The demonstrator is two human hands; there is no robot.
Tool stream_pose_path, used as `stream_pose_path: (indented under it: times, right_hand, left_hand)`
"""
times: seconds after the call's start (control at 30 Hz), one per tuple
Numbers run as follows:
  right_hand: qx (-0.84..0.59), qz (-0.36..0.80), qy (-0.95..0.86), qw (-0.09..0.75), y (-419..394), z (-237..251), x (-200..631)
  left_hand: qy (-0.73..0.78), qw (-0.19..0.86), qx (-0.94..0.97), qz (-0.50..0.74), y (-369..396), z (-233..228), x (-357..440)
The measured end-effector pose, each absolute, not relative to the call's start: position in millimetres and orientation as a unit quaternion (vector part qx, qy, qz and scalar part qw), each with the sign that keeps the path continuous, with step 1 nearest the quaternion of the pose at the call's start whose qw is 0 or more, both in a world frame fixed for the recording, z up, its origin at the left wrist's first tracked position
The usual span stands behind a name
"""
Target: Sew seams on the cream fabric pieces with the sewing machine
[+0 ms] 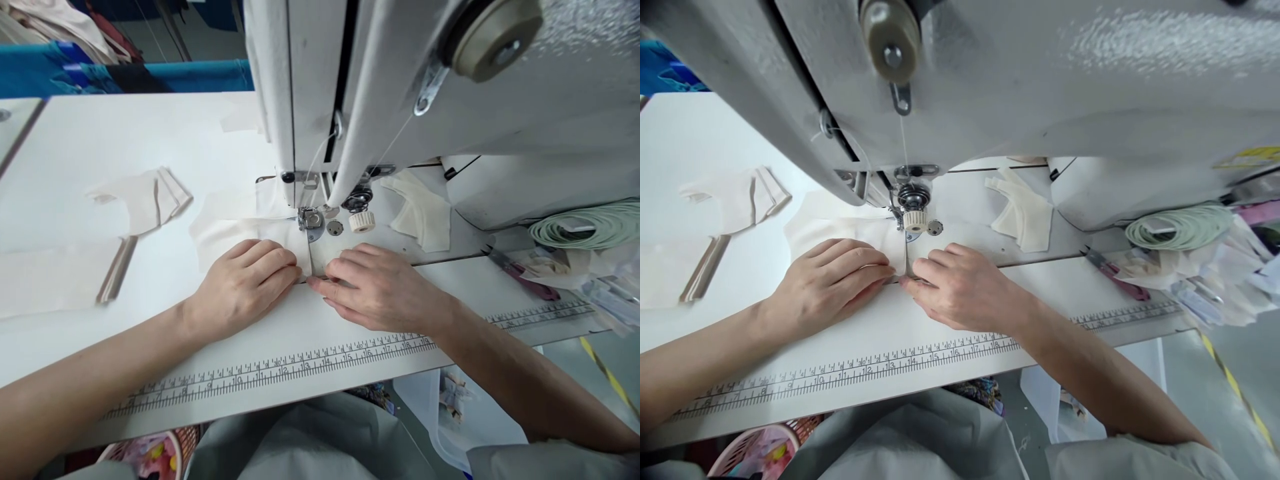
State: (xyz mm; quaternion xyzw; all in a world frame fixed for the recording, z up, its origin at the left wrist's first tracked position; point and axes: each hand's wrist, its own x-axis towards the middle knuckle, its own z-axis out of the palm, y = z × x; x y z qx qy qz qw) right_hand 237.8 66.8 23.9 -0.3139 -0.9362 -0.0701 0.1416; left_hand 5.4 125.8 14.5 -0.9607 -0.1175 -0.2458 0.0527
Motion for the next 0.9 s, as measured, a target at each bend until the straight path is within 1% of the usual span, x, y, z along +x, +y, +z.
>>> stream_pose_path:
  times: [0.13, 0.67, 0.8, 0.9]
  right_hand:
    - [-0.314, -0.084, -0.935, 0.140, 66.4, 23.0, 237.6]
    - [-0.318, -0.085, -0.935, 0.129, 65.8, 23.1, 237.6]
    - [-0.313, -0.077, -0.936, 0.140, 66.4, 23.6, 239.9]
    - [-0.309, -0.072, -0.936, 0.150, 67.3, 23.9, 242.1]
  left_hand:
    - [-0.111, 0.069, -0.962, -0.240, 125.6, 15.6, 5.1]
    - [-0.108, 0.077, -0.964, -0.230, 124.9, 14.9, 5.9]
    - [-0.102, 0.077, -0.965, -0.229, 124.9, 15.1, 5.6]
    - [-0.114, 0.055, -0.963, -0.236, 125.2, 14.6, 6.5]
